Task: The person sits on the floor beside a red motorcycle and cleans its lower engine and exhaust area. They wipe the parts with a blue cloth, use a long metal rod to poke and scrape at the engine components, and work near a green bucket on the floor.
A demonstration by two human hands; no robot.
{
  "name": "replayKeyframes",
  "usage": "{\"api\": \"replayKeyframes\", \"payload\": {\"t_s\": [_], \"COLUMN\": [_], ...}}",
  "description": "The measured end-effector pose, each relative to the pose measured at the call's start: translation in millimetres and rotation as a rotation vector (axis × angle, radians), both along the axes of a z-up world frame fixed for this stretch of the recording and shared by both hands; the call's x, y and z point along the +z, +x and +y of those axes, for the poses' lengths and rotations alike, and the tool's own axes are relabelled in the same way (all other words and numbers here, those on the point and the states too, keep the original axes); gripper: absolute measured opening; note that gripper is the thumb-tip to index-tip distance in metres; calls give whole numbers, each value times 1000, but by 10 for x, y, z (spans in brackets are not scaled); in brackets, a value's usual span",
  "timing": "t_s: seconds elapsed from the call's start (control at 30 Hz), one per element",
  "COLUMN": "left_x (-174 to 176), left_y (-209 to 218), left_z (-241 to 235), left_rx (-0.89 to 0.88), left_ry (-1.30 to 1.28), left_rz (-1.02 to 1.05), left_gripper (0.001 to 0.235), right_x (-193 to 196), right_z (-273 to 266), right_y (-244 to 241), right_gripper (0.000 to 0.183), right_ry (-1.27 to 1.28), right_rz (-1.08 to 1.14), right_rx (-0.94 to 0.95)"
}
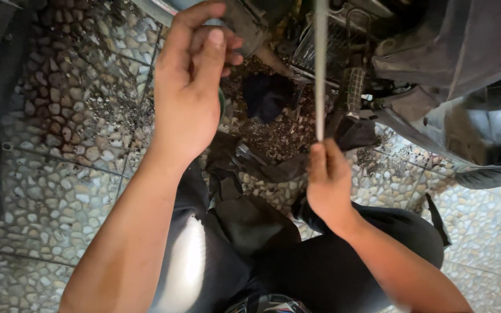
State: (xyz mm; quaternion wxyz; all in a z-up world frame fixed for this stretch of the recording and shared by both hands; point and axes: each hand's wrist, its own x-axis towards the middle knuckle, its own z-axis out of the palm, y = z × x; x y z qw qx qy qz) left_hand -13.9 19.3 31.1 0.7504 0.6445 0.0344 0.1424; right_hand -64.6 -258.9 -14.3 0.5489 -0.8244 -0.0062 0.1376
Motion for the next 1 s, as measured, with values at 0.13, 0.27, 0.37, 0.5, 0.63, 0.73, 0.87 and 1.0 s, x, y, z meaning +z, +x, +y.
{"api": "replayKeyframes", "payload": {"t_s": [0.13, 0.27, 0.37, 0.5, 0.63, 0.73, 0.87, 1.0], "left_x": [230, 155, -44, -187, -188, -96, -15, 180], "left_y": [1, -39, -97, -101, -107, -81, -8, 110], "left_z": [22, 13, 0, -35, -77, -132, -190, -228], "left_rx": [-237, -332, -294, -233, -218, -240, -216, -249], "left_ry": [-209, -220, -137, -109, 97, 160, 293, 361], "left_rz": [124, 284, 370, 490, 355, 286, 225, 559], "left_gripper": [55, 61, 43, 40, 51, 42, 36, 39], "right_x": [-8, -103, -196, -151, -131, -98, -2, -6], "right_z": [13, -135, -257, -319, -448, -520, -509, -520], "right_y": [-109, -158, -169, -85, -28, 24, 108, 182], "right_gripper": [21, 21, 18, 16, 16, 14, 14, 14], "right_ry": [-370, -416, -431, -596, -664, -737, -695, -603], "right_rz": [-108, -153, -254, -268, -387, -377, -360, -221], "right_rx": [59, 117, 159, 170, 171, 136, 133, 156]}}
